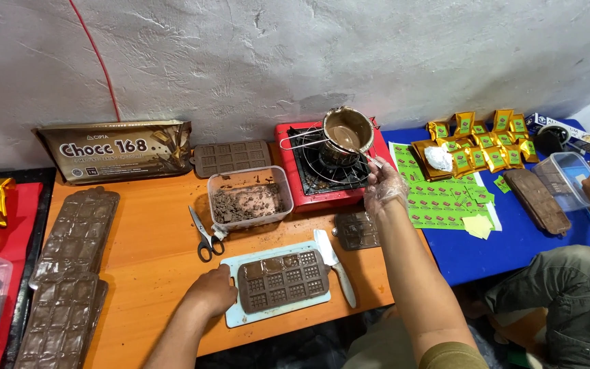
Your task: The person scoops melted chocolate from a pot on a portable stove and pours it into a chocolate bar mold. They use a spoon to spread the chocolate evenly across the mold cavities. The workspace includes chocolate molds, wrappers, and a container of chocolate pieces.
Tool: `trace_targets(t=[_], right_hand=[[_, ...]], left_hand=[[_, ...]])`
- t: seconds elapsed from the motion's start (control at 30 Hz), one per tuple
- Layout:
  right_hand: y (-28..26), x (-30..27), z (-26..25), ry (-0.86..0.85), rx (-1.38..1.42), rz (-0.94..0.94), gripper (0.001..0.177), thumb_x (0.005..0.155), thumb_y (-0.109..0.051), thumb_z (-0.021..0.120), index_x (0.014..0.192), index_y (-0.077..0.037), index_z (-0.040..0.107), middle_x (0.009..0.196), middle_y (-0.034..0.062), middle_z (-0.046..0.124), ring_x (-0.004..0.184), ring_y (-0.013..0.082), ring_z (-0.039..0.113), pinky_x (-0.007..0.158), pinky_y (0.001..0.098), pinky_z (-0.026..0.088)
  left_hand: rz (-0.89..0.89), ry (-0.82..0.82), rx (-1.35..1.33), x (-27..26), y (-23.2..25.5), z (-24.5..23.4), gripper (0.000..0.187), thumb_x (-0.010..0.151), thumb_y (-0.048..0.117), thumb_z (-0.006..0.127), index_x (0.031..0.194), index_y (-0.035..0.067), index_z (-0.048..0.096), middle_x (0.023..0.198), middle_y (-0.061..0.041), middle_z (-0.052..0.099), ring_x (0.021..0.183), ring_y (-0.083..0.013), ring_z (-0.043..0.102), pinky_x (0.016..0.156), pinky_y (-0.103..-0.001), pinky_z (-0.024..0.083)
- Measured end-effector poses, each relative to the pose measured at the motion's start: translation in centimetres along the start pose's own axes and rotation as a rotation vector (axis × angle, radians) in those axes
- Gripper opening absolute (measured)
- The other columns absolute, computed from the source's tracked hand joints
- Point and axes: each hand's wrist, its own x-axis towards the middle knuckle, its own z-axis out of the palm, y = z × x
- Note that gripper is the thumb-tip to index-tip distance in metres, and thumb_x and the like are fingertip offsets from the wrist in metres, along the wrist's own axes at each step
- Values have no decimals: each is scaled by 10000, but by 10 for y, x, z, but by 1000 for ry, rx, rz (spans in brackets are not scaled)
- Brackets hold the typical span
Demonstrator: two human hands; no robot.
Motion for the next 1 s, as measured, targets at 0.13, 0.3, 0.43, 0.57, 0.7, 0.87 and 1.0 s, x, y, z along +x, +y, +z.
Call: trace_targets(t=[0.13, 0.3, 0.43, 0.57, 0.7, 0.87, 1.0], right_hand=[[-5, -11, 1, -39, 5, -7, 138, 1002, -197, 614, 1098, -146, 700, 780, -29, 707, 496, 35, 497, 399, 184, 245], [-6, 35, -24, -112, 47, -20, 268, 946, -238, 690, 1182, -119, 726, 741, -38, 713, 474, 2, 564, 338, 140, 277], [-14, 73, -59, -294, 42, -47, 210, 939, -338, 713, 1111, -233, 772, 944, -5, 816, 619, 75, 695, 497, 140, 420], [-12, -15, -60, -353, 28, -27, 224, 967, -341, 670, 1111, -216, 787, 907, -31, 795, 656, 59, 649, 564, 127, 437], [23, -24, -96, -397, -72, 74, 318, 985, -423, 626, 1181, -218, 771, 910, -30, 772, 684, 77, 624, 569, 153, 424], [69, -68, -113, -420, -300, 136, 331, 974, -468, 620, 1118, -202, 755, 810, 28, 670, 666, 106, 573, 549, 171, 383], [91, -84, -113, -344, -555, -6, 263, 981, -281, 585, 994, -77, 751, 726, 83, 644, 636, 99, 594, 569, 149, 445]], left_hand=[[8, 0, -28, -7, 2, -4, 429, 995, 212, 442, 1416, 130, 460, 1428, -94, 574, 1236, -246, 612, 940, -395, 547], [5, -3, -38, -8, -3, -3, 449, 1009, 241, 470, 1443, 126, 447, 1499, -111, 518, 1293, -288, 587, 970, -414, 534], [180, 115, -56, -27, -6, -7, 490, 994, 251, 544, 1374, -60, 551, 1324, -331, 629, 1297, -486, 599, 1030, -581, 523], [191, 115, -86, -23, -8, -8, 529, 997, 237, 554, 1411, -90, 523, 1346, -354, 608, 1304, -505, 580, 1037, -601, 511], [166, 84, -98, -19, -9, -5, 504, 1001, 211, 523, 1413, -79, 529, 1339, -351, 614, 1301, -496, 586, 1025, -603, 516], [187, 135, -60, -17, -9, -7, 519, 984, 198, 526, 1413, -94, 521, 1298, -346, 624, 1270, -498, 600, 1004, -591, 529], [194, 136, -24, -15, -9, -4, 493, 979, 196, 531, 1377, -95, 542, 1254, -342, 641, 1236, -491, 616, 981, -575, 543]])
